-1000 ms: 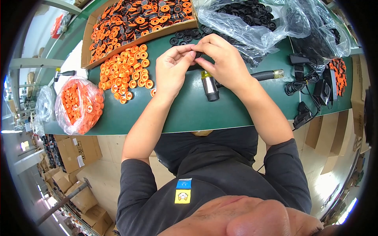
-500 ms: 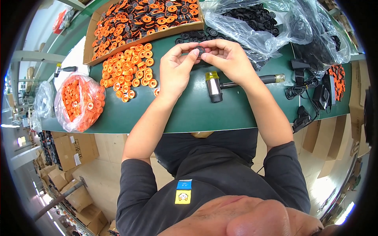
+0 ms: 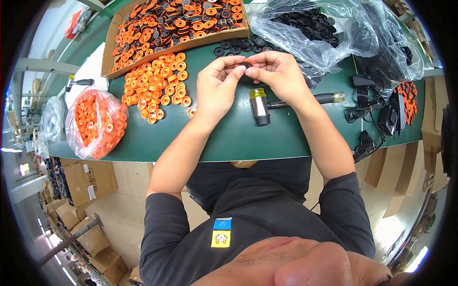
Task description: The person assembles circular parts by fitting orange and black rings together by hand and tapping them with a small mallet on the table.
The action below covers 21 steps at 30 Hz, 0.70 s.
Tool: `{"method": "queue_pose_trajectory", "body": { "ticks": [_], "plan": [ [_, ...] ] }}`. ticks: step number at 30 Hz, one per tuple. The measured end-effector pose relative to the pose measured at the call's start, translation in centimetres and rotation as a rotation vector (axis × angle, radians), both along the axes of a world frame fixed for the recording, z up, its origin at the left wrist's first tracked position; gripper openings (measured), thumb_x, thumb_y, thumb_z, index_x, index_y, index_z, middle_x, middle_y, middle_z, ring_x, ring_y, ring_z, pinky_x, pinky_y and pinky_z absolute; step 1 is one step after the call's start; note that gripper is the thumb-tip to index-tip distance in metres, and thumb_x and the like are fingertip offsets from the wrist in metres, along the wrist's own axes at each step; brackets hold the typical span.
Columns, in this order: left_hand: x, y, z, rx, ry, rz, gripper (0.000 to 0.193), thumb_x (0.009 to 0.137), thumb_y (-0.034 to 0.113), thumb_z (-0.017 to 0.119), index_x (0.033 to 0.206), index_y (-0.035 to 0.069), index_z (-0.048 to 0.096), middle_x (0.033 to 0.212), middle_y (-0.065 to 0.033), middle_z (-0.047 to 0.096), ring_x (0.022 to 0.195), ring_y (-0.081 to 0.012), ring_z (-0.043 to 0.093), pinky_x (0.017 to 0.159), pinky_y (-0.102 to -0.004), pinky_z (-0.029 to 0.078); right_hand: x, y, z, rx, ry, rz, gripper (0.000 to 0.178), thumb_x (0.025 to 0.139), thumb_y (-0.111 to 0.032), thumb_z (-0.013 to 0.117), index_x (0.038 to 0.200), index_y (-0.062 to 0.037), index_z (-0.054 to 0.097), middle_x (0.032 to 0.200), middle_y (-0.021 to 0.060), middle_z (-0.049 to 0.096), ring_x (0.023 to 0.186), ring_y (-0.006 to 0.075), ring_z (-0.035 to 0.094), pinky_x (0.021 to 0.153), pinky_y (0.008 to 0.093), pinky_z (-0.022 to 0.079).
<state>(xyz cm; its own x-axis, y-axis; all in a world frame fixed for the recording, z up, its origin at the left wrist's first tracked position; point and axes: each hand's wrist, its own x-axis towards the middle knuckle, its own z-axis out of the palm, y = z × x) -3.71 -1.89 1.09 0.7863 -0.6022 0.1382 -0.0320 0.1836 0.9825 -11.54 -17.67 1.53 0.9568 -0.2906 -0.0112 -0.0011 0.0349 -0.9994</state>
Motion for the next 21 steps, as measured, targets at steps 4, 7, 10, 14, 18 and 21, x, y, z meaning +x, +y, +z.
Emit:
{"method": "queue_pose_trajectory", "body": {
  "ticks": [4, 7, 10, 14, 18, 21],
  "plan": [
    [0.04, -0.02, -0.04, -0.003, 0.016, -0.009, 0.019, 0.093, 0.001, 0.065, 0.111, -0.006, 0.066, 0.102, -0.0107, 0.072, 0.09, -0.0125, 0.068, 0.084, -0.0262, 0.055, -0.12, 0.15, 0.0, 0.063, -0.024, 0.023, 0.026, 0.086, -0.009, 0.078, 0.106, 0.0055, 0.07, 0.091, 0.0071, 0.072, 0.078, 0.0088, 0.066, 0.071, 0.0236, 0.056],
    [0.09, 0.13, 0.02, 0.004, 0.025, -0.004, 0.018, 0.093, 0.0, 0.066, 0.11, -0.006, 0.066, 0.101, -0.0102, 0.072, 0.089, -0.0122, 0.068, 0.083, -0.0259, 0.055, -0.14, 0.44, 0.54, 0.062, 0.005, 0.015, 0.026, 0.086, -0.009, 0.077, 0.106, 0.0058, 0.07, 0.088, 0.0071, 0.072, 0.076, 0.009, 0.066, 0.069, 0.0233, 0.056],
    [0.14, 0.16, -0.08, -0.007, 0.05, -0.018, 0.017, 0.093, 0.0, 0.066, 0.109, -0.006, 0.066, 0.101, -0.01, 0.072, 0.088, -0.0118, 0.067, 0.082, -0.0256, 0.055, -0.23, 0.42, 0.49, 0.101, 0.001, 0.028, 0.026, 0.087, -0.009, 0.077, 0.106, 0.006, 0.07, 0.086, 0.007, 0.072, 0.075, 0.009, 0.066, 0.067, 0.0232, 0.055],
    [0.43, 0.42, -0.27, 0.022, 0.104, -0.058, 0.021, 0.093, 0.004, 0.067, 0.112, -0.005, 0.065, 0.104, -0.0122, 0.071, 0.092, -0.0152, 0.067, 0.088, -0.0287, 0.053, -0.27, 0.45, 0.45, 0.13, 0.022, 0.025, 0.025, 0.087, -0.009, 0.077, 0.106, 0.0058, 0.07, 0.086, 0.0072, 0.072, 0.073, 0.0089, 0.065, 0.067, 0.0231, 0.055],
    [0.59, 0.43, 0.15, -0.045, 0.201, -0.062, 0.018, 0.092, 0.002, 0.068, 0.109, -0.005, 0.067, 0.099, -0.0104, 0.072, 0.088, -0.0131, 0.068, 0.082, -0.0271, 0.056, -0.31, 0.35, 0.49, 0.174, 0.04, 0.032, 0.024, 0.093, -0.014, 0.071, 0.106, 0.0052, 0.069, 0.089, 0.0072, 0.071, 0.074, 0.0104, 0.066, 0.069, 0.0245, 0.056],
    [0.72, 0.56, 0.42, -0.072, 0.217, -0.056, 0.019, 0.092, 0.004, 0.068, 0.109, -0.005, 0.067, 0.099, -0.011, 0.072, 0.087, -0.014, 0.068, 0.082, -0.0284, 0.056, -0.1, -0.11, 0.33, 0.291, 0.04, 0.061, 0.027, 0.099, -0.02, 0.062, 0.108, 0.0044, 0.069, 0.091, 0.0076, 0.071, 0.077, 0.012, 0.066, 0.074, 0.026, 0.057]
  ]
}}
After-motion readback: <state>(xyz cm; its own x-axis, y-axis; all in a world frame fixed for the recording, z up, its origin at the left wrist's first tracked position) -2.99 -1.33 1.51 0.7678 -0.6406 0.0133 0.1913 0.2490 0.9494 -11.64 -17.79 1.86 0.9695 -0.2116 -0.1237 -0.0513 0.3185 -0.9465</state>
